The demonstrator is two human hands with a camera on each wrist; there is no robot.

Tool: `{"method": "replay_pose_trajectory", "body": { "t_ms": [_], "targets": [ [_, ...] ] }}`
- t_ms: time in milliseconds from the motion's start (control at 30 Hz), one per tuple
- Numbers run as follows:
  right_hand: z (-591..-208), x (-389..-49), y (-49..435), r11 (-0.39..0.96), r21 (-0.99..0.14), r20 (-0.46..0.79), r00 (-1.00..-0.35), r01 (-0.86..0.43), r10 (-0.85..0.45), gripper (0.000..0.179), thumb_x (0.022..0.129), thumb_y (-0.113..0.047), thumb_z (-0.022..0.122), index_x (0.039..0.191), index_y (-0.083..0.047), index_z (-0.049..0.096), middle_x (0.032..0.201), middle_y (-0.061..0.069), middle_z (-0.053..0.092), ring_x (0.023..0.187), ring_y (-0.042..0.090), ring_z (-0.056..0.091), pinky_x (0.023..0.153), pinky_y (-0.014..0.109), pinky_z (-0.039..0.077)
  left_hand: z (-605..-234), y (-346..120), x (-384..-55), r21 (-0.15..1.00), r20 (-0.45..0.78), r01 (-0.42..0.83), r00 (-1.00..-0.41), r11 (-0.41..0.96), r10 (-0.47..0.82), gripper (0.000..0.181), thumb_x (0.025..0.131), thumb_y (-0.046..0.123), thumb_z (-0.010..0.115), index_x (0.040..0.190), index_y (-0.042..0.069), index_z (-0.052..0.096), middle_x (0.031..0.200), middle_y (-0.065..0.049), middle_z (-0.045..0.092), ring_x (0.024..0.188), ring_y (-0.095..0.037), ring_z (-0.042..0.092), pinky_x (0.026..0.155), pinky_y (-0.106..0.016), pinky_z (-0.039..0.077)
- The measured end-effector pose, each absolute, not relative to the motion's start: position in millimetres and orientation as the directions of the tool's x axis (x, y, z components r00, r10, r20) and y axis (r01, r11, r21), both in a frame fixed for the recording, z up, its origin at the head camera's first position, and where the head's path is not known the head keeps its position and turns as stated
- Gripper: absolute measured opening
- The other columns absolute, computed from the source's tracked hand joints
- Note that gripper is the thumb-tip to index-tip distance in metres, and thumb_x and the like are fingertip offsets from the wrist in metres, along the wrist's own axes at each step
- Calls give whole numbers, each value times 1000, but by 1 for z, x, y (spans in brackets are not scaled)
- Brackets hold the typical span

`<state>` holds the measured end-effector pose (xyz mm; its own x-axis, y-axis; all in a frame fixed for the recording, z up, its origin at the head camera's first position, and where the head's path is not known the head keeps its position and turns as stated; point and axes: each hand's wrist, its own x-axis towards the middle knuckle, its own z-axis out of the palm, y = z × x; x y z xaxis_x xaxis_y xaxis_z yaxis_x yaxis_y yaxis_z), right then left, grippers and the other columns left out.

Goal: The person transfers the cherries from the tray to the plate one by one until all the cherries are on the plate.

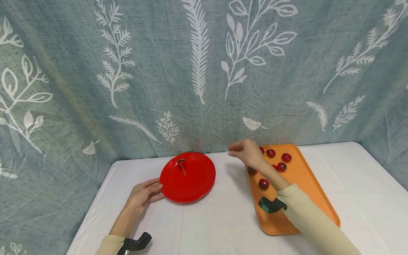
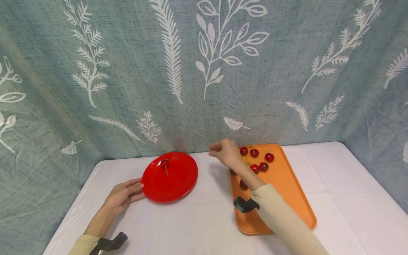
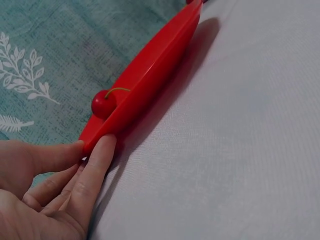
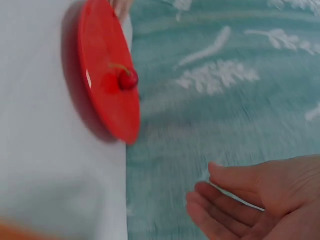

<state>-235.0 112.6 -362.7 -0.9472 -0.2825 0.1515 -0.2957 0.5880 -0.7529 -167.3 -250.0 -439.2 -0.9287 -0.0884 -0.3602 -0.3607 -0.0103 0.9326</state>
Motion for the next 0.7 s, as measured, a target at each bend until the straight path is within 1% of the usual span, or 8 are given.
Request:
{"method": "replay_pose_trajectory", "body": {
  "t_ms": [167, 300, 367, 533, 700],
  "targets": [
    [-368, -230, 148, 606, -741, 145, -950, -289, -276, 22, 91, -8, 68, 110, 2, 73, 106, 18, 72, 94, 30, 70, 78, 41, 60, -440, -250, -168, 933, -360, -360, -929, -12, -90, 50, 96, 7, 61, 141, -9, 43, 116, -13, 67, 87, -18, 72, 79, -34, 59],
    [-377, -223, 169, 641, -706, 145, -948, -299, -283, 21, 90, -7, 69, 107, 5, 73, 102, 17, 73, 94, 32, 69, 83, 45, 58, -440, -250, -168, 931, -364, -363, -927, -22, -90, 50, 96, 7, 61, 141, -9, 43, 114, -12, 68, 87, -18, 72, 79, -34, 59],
    [-382, -220, 177, 651, -693, 148, -945, -309, -292, 21, 89, -6, 70, 106, 6, 73, 101, 18, 73, 94, 33, 69, 83, 46, 58, -440, -249, -168, 930, -369, -368, -925, -28, -90, 51, 96, 6, 60, 141, -9, 43, 113, -11, 68, 87, -19, 72, 79, -34, 59],
    [-389, -211, 194, 651, -676, 179, -934, -345, -310, 21, 86, -2, 72, 105, 6, 73, 100, 18, 73, 94, 34, 69, 80, 45, 59, -439, -249, -168, 928, -374, -373, -923, -26, -94, 51, 97, 7, 60, 141, -9, 42, 113, -12, 68, 87, -18, 72, 79, -34, 59],
    [-392, -204, 205, 658, -665, 183, -931, -353, -315, 22, 85, 0, 72, 106, 7, 72, 101, 19, 73, 93, 33, 70, 75, 39, 60, -438, -250, -167, 930, -366, -367, -926, -13, -92, 51, 97, 8, 61, 141, -9, 42, 116, -14, 67, 88, -19, 72, 79, -34, 59]
  ]
}}
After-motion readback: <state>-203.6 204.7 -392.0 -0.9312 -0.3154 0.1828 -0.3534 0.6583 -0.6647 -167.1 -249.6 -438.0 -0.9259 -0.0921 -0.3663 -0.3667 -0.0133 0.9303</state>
